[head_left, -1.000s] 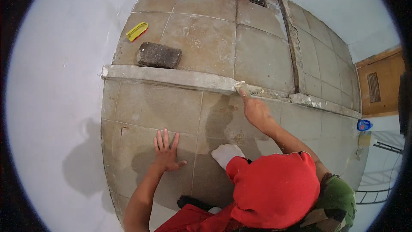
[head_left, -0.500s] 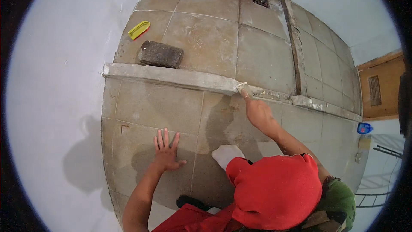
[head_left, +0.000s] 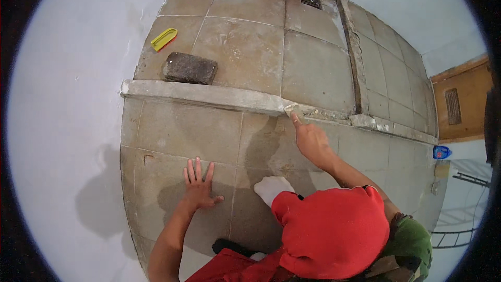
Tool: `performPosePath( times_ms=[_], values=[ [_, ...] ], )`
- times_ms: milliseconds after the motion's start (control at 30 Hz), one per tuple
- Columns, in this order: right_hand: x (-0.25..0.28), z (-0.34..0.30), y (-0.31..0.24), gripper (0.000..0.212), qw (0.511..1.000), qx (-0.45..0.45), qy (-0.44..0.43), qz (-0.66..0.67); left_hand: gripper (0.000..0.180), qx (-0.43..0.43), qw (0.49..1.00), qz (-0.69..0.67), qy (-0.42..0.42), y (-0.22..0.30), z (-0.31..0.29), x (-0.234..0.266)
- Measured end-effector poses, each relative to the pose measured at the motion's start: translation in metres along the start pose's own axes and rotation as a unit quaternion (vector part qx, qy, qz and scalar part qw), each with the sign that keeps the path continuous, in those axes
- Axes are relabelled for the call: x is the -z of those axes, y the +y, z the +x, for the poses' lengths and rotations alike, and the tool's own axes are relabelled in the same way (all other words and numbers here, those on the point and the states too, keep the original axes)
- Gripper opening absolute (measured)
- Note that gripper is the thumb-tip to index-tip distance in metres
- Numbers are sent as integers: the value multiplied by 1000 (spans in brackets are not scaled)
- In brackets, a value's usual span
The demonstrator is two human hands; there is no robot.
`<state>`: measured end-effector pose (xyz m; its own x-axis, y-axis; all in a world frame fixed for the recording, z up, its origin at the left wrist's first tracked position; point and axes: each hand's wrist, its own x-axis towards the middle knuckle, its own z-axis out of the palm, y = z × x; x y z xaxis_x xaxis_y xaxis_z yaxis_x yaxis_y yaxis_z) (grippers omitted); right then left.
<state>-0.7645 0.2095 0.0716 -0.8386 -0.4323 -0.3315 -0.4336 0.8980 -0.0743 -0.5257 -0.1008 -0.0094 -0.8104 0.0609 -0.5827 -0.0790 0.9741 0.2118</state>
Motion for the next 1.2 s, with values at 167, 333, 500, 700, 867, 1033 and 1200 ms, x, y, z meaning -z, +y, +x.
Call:
performPosePath(
  times_ms=[167, 333, 500, 700, 867, 1033, 1200],
  values=[
    [8, 8, -5, 66, 999, -25, -28, -8, 129, 8, 1000, 10, -15, 3, 3, 4],
    [10, 7, -4, 68, 998, -16, -59, -18, 129, 1, 1000, -6, -1, 2, 2, 4],
    [11, 5, -6, 58, 1000, -3, -3, 16, 129, -6, 1000, -17, 22, -1, 2, -5],
    [9, 7, -6, 61, 999, 33, 7, -2, 126, 6, 1000, 15, 4, 1, 2, -1],
    [-2, 6, -5, 62, 999, 38, 11, -19, 126, -6, 1000, -11, 16, 0, 1, -1],
    [7, 13, -7, 65, 999, 17, -47, -11, 125, 7, 1000, -1, -1, 2, 1, 4],
    [5, 12, -9, 61, 999, 29, -22, -11, 126, 17, 999, 11, -26, 5, 0, 8]
  ],
)
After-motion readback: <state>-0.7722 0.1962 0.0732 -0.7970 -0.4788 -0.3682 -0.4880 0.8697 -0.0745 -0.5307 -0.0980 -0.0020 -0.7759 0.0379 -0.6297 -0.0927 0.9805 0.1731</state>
